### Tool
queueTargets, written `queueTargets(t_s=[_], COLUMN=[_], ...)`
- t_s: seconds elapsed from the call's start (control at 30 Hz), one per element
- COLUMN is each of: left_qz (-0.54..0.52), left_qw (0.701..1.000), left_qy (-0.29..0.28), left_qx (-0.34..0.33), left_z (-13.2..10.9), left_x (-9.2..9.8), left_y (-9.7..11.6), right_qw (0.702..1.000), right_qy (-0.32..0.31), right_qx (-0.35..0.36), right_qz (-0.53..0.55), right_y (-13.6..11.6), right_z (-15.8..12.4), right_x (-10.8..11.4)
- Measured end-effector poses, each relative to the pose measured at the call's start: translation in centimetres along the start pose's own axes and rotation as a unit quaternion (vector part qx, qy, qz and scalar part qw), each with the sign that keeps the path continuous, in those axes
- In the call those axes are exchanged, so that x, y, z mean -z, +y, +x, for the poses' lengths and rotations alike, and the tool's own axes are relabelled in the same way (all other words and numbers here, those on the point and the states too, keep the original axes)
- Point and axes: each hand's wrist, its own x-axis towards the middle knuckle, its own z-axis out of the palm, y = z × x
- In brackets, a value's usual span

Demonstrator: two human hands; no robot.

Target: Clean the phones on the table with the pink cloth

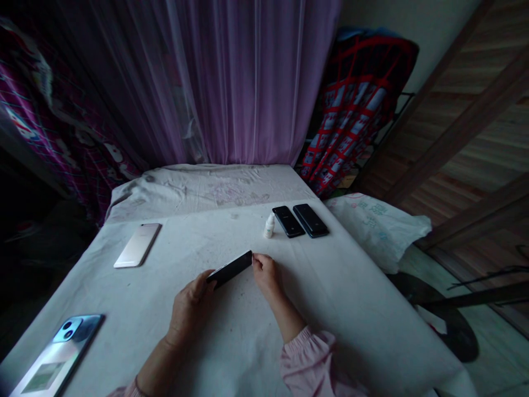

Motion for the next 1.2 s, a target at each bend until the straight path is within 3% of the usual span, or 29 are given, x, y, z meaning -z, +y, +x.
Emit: queueTargets(t_s=[0.27,0.37,0.53,0.67,0.93,1.03,1.1,1.2], left_qz=[-0.020,-0.005,0.039,0.112,0.089,0.080,0.083,0.118], left_qw=[0.997,0.997,0.998,0.985,0.966,0.967,0.973,0.987], left_qy=[0.055,0.048,-0.016,-0.125,-0.196,-0.193,-0.173,-0.074], left_qx=[0.057,0.064,0.038,-0.035,-0.143,-0.149,-0.130,-0.076], left_z=[0.7,1.0,2.8,5.6,9.1,8.0,5.9,1.2], left_x=[0.5,0.7,1.2,1.5,-1.2,-2.4,-3.0,-4.3], left_y=[-0.4,-1.1,-2.3,-2.3,2.0,4.2,5.3,5.9], right_qw=[0.987,0.994,0.993,0.981,0.970,0.972,0.974,0.979], right_qy=[-0.089,-0.074,-0.050,-0.046,-0.018,0.012,0.032,0.052], right_qx=[0.025,0.011,-0.017,-0.048,-0.085,-0.071,-0.061,-0.043], right_qz=[-0.129,-0.080,0.108,0.184,0.226,0.224,0.216,0.192], right_y=[-1.1,-0.4,0.9,0.8,0.9,1.0,1.2,1.6], right_z=[-0.2,0.0,-0.2,-0.6,-1.2,-1.3,-1.3,-1.4], right_x=[2.5,3.1,2.6,2.3,2.5,2.8,3.1,3.2])
